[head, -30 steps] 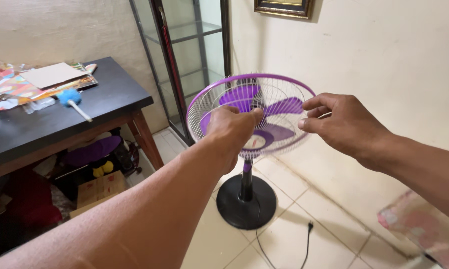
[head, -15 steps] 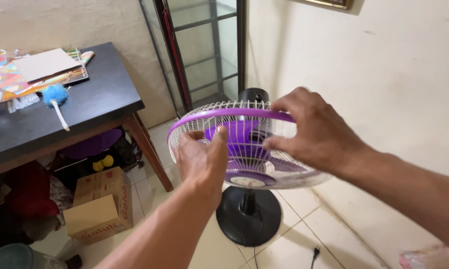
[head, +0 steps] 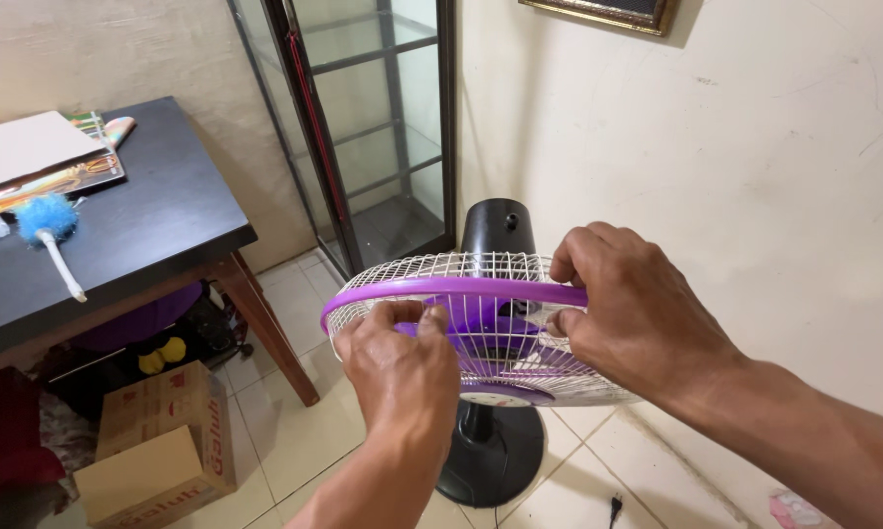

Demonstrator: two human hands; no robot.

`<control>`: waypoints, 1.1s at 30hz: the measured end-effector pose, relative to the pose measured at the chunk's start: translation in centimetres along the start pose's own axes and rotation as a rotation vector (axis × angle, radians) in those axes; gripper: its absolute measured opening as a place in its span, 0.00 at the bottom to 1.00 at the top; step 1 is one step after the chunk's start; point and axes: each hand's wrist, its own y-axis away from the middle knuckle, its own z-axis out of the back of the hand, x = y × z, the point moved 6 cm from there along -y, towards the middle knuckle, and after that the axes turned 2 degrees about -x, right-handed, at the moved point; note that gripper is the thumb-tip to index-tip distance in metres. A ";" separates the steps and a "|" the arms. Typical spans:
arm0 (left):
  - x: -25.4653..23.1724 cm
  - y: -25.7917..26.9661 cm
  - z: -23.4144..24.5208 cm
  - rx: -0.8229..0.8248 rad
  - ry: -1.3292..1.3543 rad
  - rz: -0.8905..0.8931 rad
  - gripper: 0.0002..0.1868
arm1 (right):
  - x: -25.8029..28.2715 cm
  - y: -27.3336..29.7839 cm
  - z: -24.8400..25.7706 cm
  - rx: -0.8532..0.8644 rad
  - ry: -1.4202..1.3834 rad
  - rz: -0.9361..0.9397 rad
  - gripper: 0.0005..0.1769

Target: The person assembles a standing electric fan by hand. They attach the front grille, mount the purple fan blade onto the motor shaft, secure it with a nut, and then fit the rear grille, completing the assembly.

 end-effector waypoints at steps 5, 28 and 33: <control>0.4 -0.5 -0.3 0.027 0.104 0.044 0.11 | 0.5 0.9 -0.3 -0.087 0.047 0.054 0.14; 9.9 3.3 3.4 0.105 0.090 0.020 0.12 | -3.5 0.0 1.0 -0.176 0.132 0.058 0.08; 11.6 2.9 5.6 -0.006 -0.184 0.068 0.12 | -3.3 1.3 0.3 -0.293 0.252 0.126 0.13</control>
